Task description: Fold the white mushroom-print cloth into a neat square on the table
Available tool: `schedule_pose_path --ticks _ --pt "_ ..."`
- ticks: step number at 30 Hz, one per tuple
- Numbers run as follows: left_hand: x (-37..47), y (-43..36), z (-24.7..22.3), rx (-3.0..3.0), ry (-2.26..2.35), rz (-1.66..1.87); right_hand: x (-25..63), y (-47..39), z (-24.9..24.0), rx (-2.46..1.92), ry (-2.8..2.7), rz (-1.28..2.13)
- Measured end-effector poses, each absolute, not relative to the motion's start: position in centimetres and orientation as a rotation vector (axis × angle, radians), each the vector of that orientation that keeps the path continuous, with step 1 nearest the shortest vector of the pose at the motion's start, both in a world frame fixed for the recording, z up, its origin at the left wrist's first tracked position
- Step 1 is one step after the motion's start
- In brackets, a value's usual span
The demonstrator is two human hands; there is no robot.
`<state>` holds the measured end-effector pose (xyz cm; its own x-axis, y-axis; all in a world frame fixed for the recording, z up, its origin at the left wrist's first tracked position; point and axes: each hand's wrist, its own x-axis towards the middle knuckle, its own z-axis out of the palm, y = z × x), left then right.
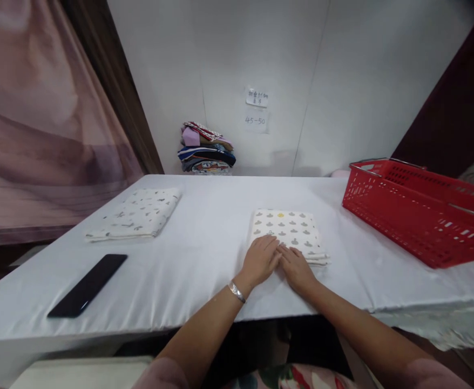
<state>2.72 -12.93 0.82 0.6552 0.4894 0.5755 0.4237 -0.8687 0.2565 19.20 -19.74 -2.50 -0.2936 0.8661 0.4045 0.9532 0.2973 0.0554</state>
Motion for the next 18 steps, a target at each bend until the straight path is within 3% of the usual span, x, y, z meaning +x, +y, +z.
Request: schedule_pose_path --ticks 5,12,18 --pt "3.5 -12.3 -1.1 2.808 0.895 0.790 20.6 -21.2 -1.9 -1.728 -2.239 -0.327" --pt "3.2 -12.5 -1.5 2.820 0.923 0.776 26.5 -24.3 -2.9 -1.938 -1.979 -0.326" --pt "3.4 -12.5 -1.4 2.807 0.941 0.756 27.1 -23.5 -2.2 -2.048 -1.768 -0.108"
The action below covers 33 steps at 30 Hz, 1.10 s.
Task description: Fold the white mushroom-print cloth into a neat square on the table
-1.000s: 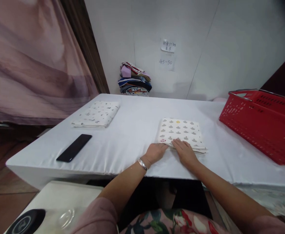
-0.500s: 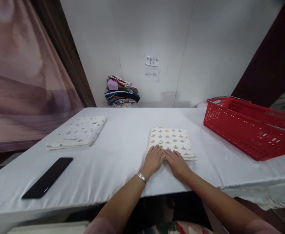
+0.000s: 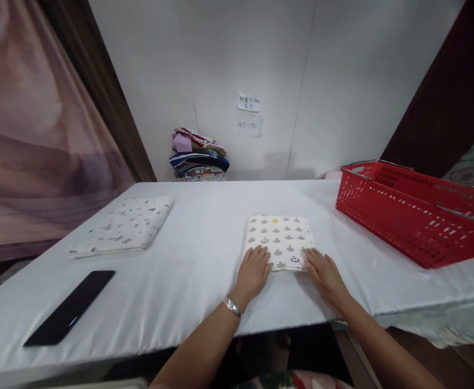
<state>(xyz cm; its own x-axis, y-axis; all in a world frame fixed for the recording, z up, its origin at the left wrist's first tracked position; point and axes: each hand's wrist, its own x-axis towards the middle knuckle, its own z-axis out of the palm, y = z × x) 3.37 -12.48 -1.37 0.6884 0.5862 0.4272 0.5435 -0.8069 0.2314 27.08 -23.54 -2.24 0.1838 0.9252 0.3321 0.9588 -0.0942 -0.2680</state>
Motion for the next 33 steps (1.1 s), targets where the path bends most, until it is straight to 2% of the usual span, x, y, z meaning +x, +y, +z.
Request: schedule_pose_path --ticks 7,13,17,21,26,33 --pt "3.3 -12.6 -1.4 2.799 0.937 0.778 29.0 -16.4 0.4 -2.180 -1.730 0.019" --pt "3.3 -12.7 -1.4 2.776 0.935 0.743 30.9 -11.8 -1.5 -2.353 -1.603 0.023" --pt "3.3 -12.8 -1.3 2.744 0.934 0.731 31.8 -11.2 -2.8 -2.251 -1.708 0.030" --pt "3.0 -12.8 -1.1 2.641 0.901 0.802 33.0 -11.9 -2.4 -2.301 -1.583 0.206" --pt "2.5 -11.4 -1.2 2.284 1.177 1.036 33.9 -13.3 -2.2 -2.300 -1.453 0.227" --pt "3.0 -10.8 -1.2 2.140 1.372 0.838 32.9 -13.4 -1.5 -2.168 -1.421 0.166"
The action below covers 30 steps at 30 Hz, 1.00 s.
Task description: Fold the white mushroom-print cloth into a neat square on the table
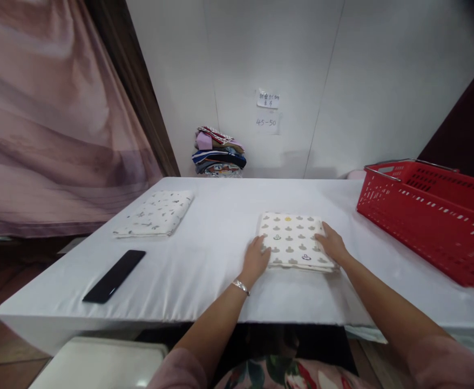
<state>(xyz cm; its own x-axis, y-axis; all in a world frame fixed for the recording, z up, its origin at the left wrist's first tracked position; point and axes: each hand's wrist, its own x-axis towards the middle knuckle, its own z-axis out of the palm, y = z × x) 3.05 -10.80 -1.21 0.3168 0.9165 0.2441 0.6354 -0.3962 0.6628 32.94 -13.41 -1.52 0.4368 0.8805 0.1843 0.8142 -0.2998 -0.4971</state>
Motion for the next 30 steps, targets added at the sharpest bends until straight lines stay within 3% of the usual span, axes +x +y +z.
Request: schedule_pose_path --ticks 6,12,18,30 --pt "2.4 -11.6 -1.6 2.149 1.406 0.865 33.2 -12.7 -0.8 -2.264 -1.550 0.148" --pt "4.5 -9.3 0.7 2.354 1.361 0.782 30.6 -9.9 1.0 -2.231 -1.909 -0.100" --pt "6.6 -8.3 0.2 2.415 1.353 0.494 28.8 -6.9 0.1 -2.235 -2.063 0.054" --pt "6.7 -8.3 -1.1 2.414 1.367 0.547 29.3 -5.8 0.0 -2.283 -2.042 0.155"
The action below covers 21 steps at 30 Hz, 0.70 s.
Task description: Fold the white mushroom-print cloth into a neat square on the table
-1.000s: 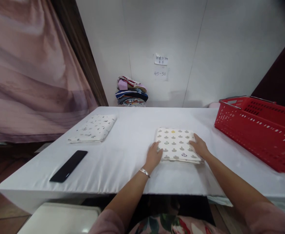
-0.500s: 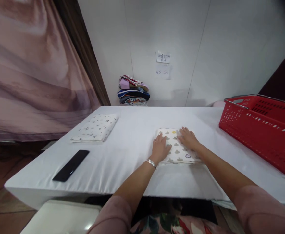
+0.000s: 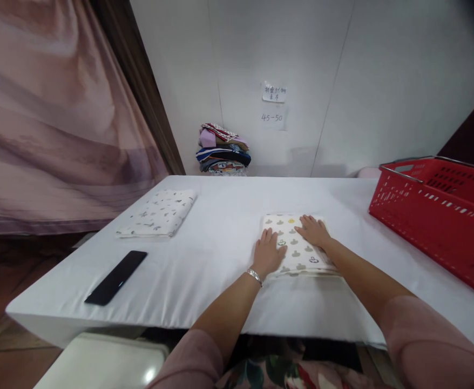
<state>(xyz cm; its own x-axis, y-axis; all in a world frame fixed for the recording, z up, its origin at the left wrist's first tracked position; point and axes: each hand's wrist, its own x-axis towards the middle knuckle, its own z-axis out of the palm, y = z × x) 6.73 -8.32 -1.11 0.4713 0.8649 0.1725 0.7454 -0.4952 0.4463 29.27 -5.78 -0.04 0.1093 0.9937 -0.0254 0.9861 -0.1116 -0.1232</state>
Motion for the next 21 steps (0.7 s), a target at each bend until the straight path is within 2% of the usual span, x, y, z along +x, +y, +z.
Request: schedule_pose_path --ticks 10,13,16,18,21 --pt "6.9 -8.3 -1.0 2.389 1.379 0.535 26.0 -6.5 0.1 -2.187 -2.108 0.209" --pt "6.9 -8.3 -0.8 2.369 1.381 0.526 26.8 -7.0 1.0 -2.168 -2.110 0.280" --pt "6.8 -8.4 -0.6 2.361 1.379 0.515 28.7 -8.7 1.3 -2.216 -2.014 0.157" --pt "6.8 -8.5 -0.4 2.359 1.375 0.499 30.3 -10.4 0.7 -2.279 -1.905 0.098" --pt "6.7 -8.7 -0.2 2.347 1.382 0.469 32.4 -12.9 -0.8 -2.280 -1.775 0.210"
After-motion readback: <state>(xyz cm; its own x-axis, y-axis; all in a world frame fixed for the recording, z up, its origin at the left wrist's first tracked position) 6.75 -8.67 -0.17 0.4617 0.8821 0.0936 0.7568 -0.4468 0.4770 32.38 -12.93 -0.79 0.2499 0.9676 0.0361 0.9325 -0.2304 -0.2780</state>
